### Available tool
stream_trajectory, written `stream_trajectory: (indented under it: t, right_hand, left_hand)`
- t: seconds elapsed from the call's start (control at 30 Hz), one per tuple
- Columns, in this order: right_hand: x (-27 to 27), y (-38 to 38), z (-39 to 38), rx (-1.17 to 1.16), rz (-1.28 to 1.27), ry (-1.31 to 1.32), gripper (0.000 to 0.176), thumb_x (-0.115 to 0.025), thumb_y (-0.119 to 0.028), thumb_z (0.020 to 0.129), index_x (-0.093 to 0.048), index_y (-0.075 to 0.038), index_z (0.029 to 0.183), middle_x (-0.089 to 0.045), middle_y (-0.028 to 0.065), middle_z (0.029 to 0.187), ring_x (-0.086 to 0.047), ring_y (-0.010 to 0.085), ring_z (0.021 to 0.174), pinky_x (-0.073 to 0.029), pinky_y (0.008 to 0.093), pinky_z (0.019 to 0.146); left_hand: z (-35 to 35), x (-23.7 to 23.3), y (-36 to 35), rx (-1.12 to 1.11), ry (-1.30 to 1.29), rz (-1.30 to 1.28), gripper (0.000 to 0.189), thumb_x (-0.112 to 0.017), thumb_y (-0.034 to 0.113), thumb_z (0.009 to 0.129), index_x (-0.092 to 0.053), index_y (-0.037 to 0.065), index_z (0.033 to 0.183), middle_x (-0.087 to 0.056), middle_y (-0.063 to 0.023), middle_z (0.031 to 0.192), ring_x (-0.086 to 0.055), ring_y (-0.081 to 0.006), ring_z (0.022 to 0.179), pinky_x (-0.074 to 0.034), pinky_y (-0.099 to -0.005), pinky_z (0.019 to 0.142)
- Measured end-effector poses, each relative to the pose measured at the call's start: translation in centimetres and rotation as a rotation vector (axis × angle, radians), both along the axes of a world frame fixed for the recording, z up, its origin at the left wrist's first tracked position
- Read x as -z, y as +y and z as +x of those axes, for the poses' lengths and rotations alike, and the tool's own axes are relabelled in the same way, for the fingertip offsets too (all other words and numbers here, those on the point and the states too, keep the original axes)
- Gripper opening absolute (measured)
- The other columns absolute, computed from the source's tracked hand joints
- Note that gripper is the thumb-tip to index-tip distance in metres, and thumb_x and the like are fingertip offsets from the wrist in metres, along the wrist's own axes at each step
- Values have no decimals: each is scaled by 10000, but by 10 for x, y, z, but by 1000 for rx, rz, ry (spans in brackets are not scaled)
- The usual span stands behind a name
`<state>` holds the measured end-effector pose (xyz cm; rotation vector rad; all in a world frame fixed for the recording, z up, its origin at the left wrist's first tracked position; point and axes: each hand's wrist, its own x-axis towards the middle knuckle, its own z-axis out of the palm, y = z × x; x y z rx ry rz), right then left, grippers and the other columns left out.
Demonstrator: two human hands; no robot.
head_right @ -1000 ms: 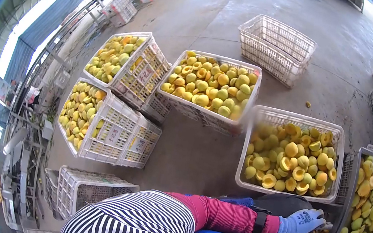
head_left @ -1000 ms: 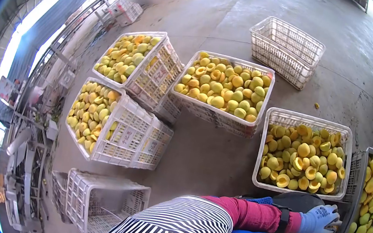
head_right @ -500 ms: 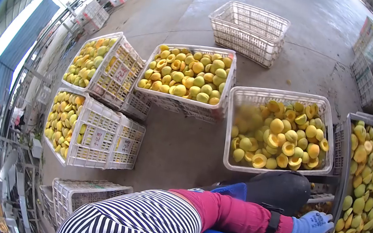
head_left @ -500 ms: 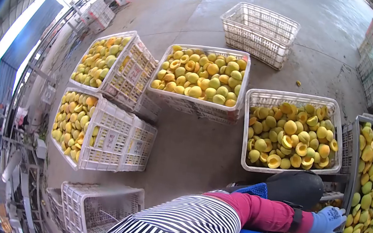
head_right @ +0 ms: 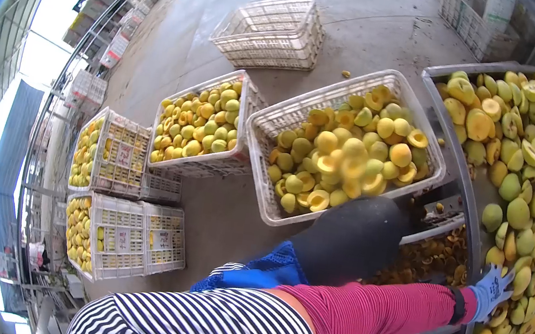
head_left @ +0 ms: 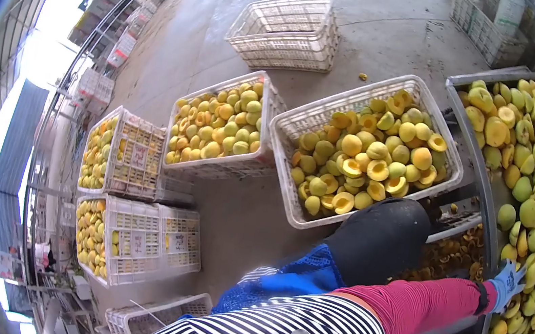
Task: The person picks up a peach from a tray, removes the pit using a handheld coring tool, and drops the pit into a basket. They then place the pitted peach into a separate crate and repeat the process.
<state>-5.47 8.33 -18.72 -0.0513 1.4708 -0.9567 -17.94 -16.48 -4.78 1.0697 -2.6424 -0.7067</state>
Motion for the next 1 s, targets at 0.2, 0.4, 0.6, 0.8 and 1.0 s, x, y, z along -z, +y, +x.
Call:
stream_trajectory:
  t: [0.2,0.4,0.6,0.8,1.0]
  right_hand:
    - [7,-12,-3,157,-49,-89,340,-545,-401,901,-555,-88,1032,-588,17,682,-563,159,510,-460,287,430]
    - [-25,-33,-7,81,-64,-43,318,-541,-368,910,-532,-98,1076,-571,41,627,-533,156,440,-439,298,379]
    - [-60,-36,-14,38,10,-89,255,-498,-324,938,-511,-111,1078,-549,65,575,-504,184,372,-396,304,313]
    - [-108,-26,-49,372,-531,277,335,-413,-346,966,-526,-35,1020,-513,44,555,-439,116,348,-321,240,315]
    - [-147,-31,-39,23,-858,1310,143,-543,-50,862,-524,34,977,-565,215,854,-566,338,645,-441,383,542]
  left_hand:
    - [19,-21,-2,252,-97,-256,520,-629,430,738,-573,196,1199,-430,-241,1274,-527,-393,1035,-457,-469,732]
    - [10,-50,-21,182,-171,-265,433,-683,438,715,-617,142,1025,-473,-147,1098,-556,-281,976,-501,-413,696]
    - [-18,-43,-17,328,-172,-275,494,-705,399,718,-560,106,1089,-582,-133,988,-631,-270,851,-502,-381,701]
    - [66,-78,5,-15,499,9,269,-685,206,767,-628,57,985,-649,-140,865,-631,-296,814,-491,-355,721]
    - [161,-6,99,-248,676,951,357,-542,279,919,-576,-22,1106,-638,-58,951,-570,-98,859,-463,-255,765]
